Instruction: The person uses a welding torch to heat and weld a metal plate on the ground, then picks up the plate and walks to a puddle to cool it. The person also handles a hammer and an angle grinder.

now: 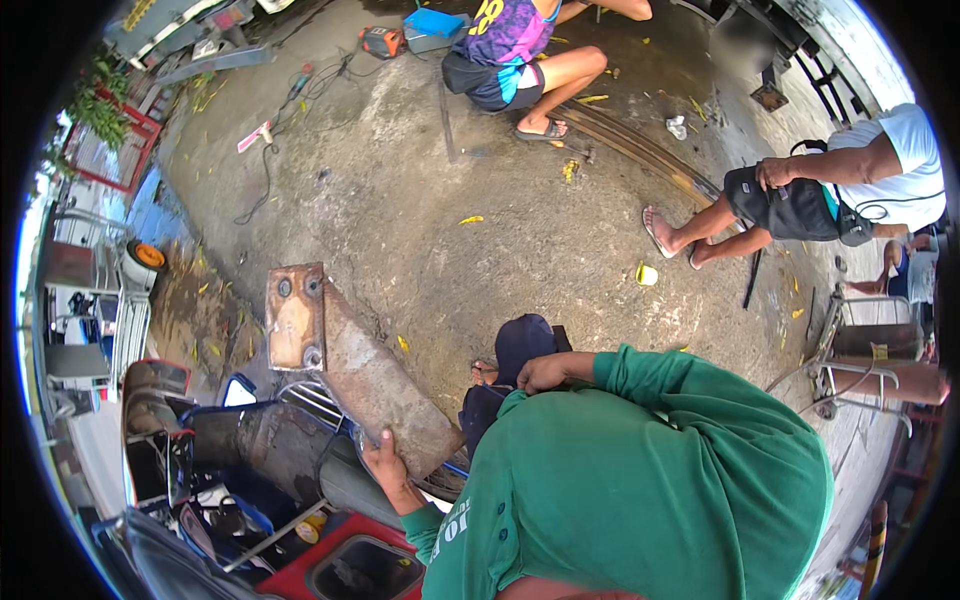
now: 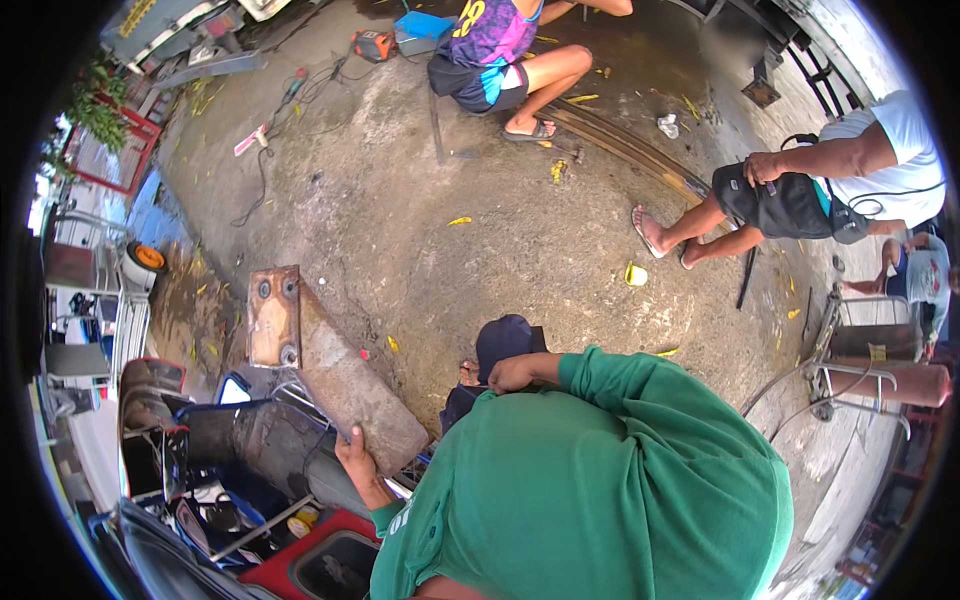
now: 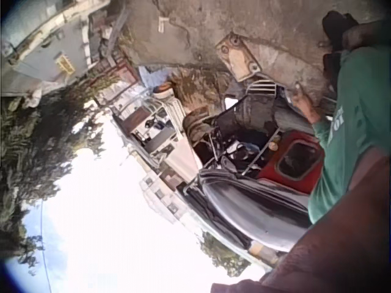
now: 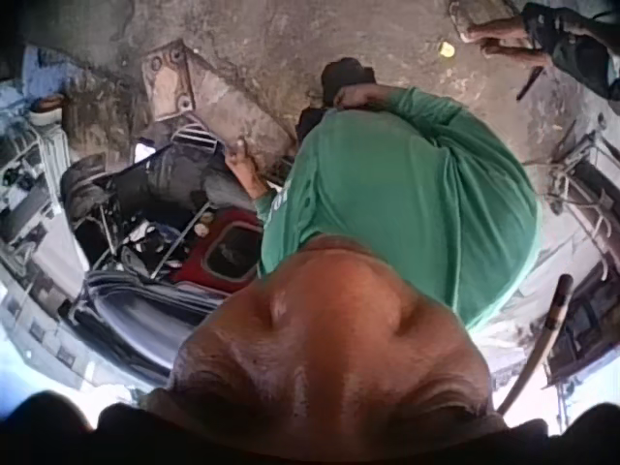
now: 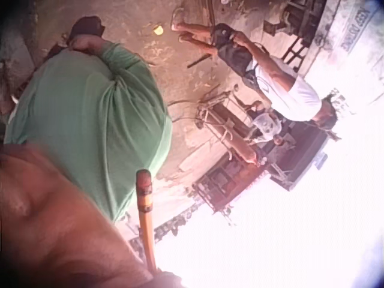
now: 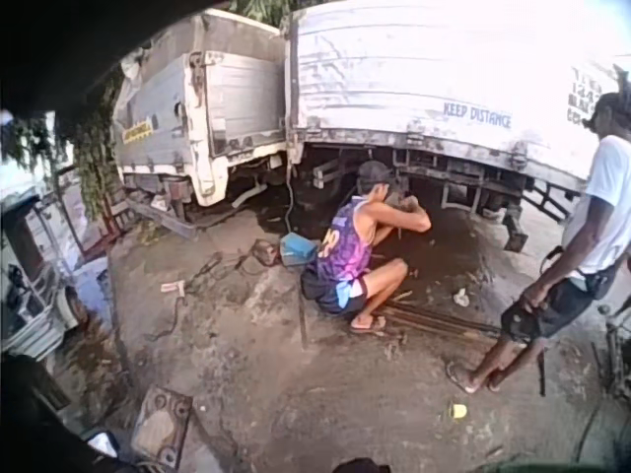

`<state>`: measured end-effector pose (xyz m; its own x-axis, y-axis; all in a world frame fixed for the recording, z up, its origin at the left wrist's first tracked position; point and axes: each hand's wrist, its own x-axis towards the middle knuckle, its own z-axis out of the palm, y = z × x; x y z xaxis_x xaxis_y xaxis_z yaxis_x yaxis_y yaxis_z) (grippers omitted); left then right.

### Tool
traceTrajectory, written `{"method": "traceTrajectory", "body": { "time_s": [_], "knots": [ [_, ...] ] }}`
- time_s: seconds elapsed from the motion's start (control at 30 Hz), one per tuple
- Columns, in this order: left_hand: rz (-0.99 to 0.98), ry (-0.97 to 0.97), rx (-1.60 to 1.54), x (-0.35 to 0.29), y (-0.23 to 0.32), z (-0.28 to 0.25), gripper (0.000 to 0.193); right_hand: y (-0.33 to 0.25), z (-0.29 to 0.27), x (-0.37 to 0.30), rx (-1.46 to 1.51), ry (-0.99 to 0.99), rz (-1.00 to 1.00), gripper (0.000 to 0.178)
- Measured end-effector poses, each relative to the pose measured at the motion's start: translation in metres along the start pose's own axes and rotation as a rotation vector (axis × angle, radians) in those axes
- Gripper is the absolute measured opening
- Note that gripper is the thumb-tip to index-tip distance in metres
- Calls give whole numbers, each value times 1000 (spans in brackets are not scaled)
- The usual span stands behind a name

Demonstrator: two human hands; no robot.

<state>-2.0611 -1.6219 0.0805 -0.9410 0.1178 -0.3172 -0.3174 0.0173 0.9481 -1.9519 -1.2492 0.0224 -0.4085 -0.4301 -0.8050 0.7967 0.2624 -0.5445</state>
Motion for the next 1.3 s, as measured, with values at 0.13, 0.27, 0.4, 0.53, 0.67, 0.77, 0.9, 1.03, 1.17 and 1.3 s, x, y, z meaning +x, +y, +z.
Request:
{"method": "traceTrajectory", "body": {
  "time_s": [0.13,0.27,0.4,0.53,0.67,0.77,0.9,1.03,1.17,1.3],
  "knots": [
    [-16,-70,46,138,40,-28,50,-85,-32,65,101,11,-84,26],
    [4,-69,64,273,65,-45,52,-182,-107,142,168,8,-84,32],
    [1,-57,189,409,93,-62,53,-279,-160,224,295,-78,14,36],
    [-48,-46,145,511,117,-61,45,-367,-211,243,147,-21,4,37],
    [-73,-111,21,609,140,-77,42,-431,-246,290,204,23,12,32],
    [-77,-170,86,707,148,-90,38,-460,-285,335,379,60,26,33],
    [-174,-306,132,821,180,-125,35,-519,-286,379,712,-3,20,39],
    [-184,-370,209,919,197,-146,33,-595,-304,411,876,-74,-41,41],
    [-250,-458,140,1001,221,-130,36,-647,-330,448,913,35,34,40],
    [-310,-503,147,1083,227,-114,38,-685,-395,497,1128,-4,-31,44]
  ]
}}
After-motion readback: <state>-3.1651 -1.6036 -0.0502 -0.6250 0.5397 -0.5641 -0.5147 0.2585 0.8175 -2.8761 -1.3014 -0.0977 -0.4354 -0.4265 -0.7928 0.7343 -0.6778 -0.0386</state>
